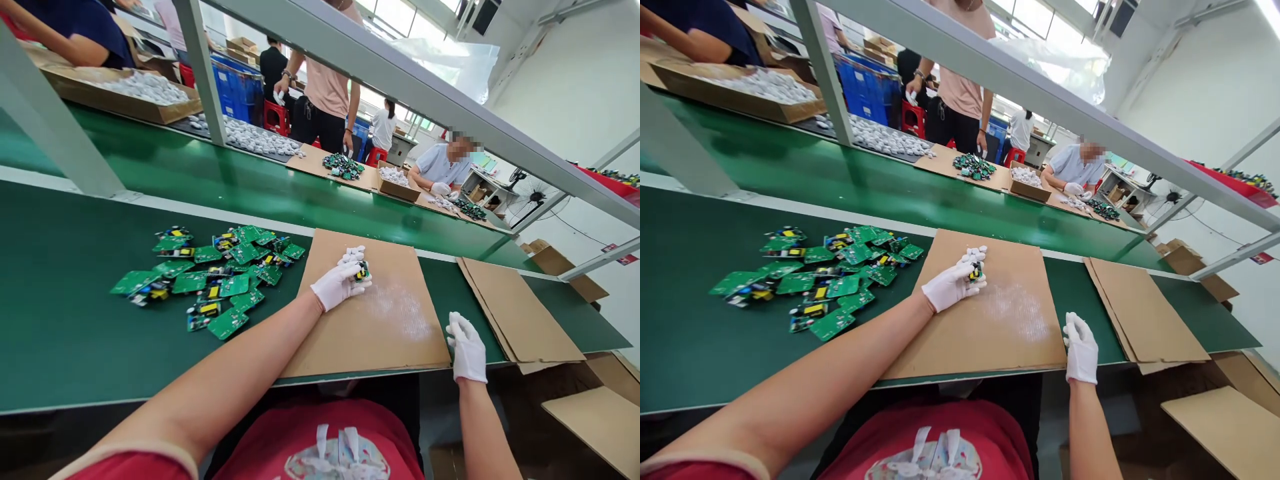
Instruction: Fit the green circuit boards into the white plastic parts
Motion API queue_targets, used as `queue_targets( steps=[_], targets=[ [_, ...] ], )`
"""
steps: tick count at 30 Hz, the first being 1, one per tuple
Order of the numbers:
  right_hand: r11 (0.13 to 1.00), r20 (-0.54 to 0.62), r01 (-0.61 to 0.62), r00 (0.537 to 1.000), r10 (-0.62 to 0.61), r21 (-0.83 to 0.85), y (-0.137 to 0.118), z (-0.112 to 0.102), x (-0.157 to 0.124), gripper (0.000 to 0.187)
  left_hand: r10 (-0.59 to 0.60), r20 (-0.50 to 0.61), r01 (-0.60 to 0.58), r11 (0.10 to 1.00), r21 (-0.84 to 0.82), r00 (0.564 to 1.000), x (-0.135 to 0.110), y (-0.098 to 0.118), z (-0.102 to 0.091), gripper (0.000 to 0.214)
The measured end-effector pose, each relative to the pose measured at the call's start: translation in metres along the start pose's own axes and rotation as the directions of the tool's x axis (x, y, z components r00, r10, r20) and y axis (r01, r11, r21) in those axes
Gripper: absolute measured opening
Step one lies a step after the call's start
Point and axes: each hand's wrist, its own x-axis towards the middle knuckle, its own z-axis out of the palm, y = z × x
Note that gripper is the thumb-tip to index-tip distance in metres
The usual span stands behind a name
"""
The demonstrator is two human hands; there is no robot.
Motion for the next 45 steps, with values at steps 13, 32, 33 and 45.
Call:
queue_targets(
  steps=[13,32,33,45],
  targets=[
    [0.986,0.247,0.161,0.957,-0.149,-0.032,-0.032,0.031,-0.015,0.019,-0.062,-0.017,0.062,0.998,0.027,0.998,0.011,-0.007,-0.004,0.033],
    [0.531,0.664,-0.542,0.746,-0.053,0.652,-0.128,0.121,0.055,0.045,-0.126,-0.036,0.13,0.972,0.195,0.991,0.011,-0.001,0.003,0.038],
    [0.522,0.661,-0.546,0.749,-0.048,0.656,-0.122,0.124,0.054,0.045,-0.134,-0.036,0.138,0.973,0.187,0.99,0.012,-0.001,0.003,0.038],
    [0.727,0.63,-0.398,0.774,-0.061,0.56,-0.106,0.131,0.048,0.038,-0.178,-0.046,0.182,0.972,0.146,0.983,0.018,-0.003,-0.002,0.043]
  ],
)
